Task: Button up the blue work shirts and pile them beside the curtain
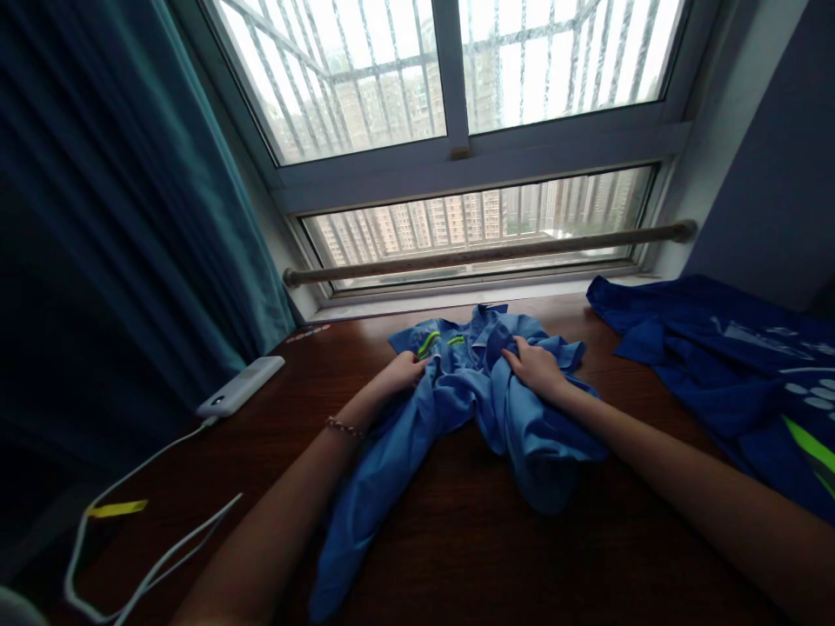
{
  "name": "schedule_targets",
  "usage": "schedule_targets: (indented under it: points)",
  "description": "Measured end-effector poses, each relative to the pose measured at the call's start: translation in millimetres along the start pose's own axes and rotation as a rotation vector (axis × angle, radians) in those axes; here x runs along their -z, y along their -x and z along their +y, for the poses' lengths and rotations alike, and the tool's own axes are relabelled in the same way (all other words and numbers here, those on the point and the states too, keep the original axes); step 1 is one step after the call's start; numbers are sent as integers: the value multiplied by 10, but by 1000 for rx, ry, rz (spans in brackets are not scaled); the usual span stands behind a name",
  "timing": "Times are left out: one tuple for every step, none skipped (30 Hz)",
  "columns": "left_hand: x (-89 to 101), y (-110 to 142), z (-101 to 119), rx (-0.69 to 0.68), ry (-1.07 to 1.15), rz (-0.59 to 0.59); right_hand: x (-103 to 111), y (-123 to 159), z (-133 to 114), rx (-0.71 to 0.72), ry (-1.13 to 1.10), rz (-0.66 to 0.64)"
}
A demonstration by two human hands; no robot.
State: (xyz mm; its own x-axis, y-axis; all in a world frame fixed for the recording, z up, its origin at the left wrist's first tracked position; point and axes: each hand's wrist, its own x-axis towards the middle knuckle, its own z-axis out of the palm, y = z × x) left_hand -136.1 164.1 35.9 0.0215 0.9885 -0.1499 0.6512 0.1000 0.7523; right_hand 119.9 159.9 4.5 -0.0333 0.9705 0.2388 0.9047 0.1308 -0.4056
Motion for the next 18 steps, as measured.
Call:
schedule_targets:
  points:
    - [-75,68,59,-1,174,-104,-24,18,-42,31,-104,-17]
    - [-157,145,120,-3,338,-208,-45,34,-81,65,-222,-36]
    - [-240,228,180,-10,472,-299,-61,51,-121,98,-348,-55]
    - [-319,310,235,-35,573,-362,-68,71,-161,129,-474,-72]
    - [-389,384,285,-69,644,-398,-62,97,-206,156,-596,-88]
    - [-447,448,327,-107,691,-403,-43,130,-255,171,-716,-104]
    - [-490,497,362,-144,714,-382,-12,170,-309,179,-835,-121]
    - [-521,530,388,-177,718,-340,28,218,-368,182,-955,-144]
    - [-539,546,405,-205,711,-282,76,270,-428,181,-1070,-176]
    - [-547,547,414,-233,696,-215,125,322,-489,180,-1173,-214]
    - [-550,534,416,-261,671,-145,173,372,-545,182,-1255,-255]
    - [-550,510,410,-293,643,-80,217,416,-595,187,-1316,-295]
    - [-547,479,399,-321,616,-26,254,451,-638,199,-1353,-333]
    - [-543,445,385,-339,594,12,284,476,-672,220,-1363,-361]
    - [-536,410,371,-346,576,39,307,493,-697,252,-1348,-375]
    - [-522,379,359,-345,563,56,325,504,-714,292,-1307,-363]
    - [-498,354,354,-342,557,73,339,510,-725,343,-1237,-326]
    - [-458,336,358,-342,550,94,352,515,-731,396,-1143,-264]
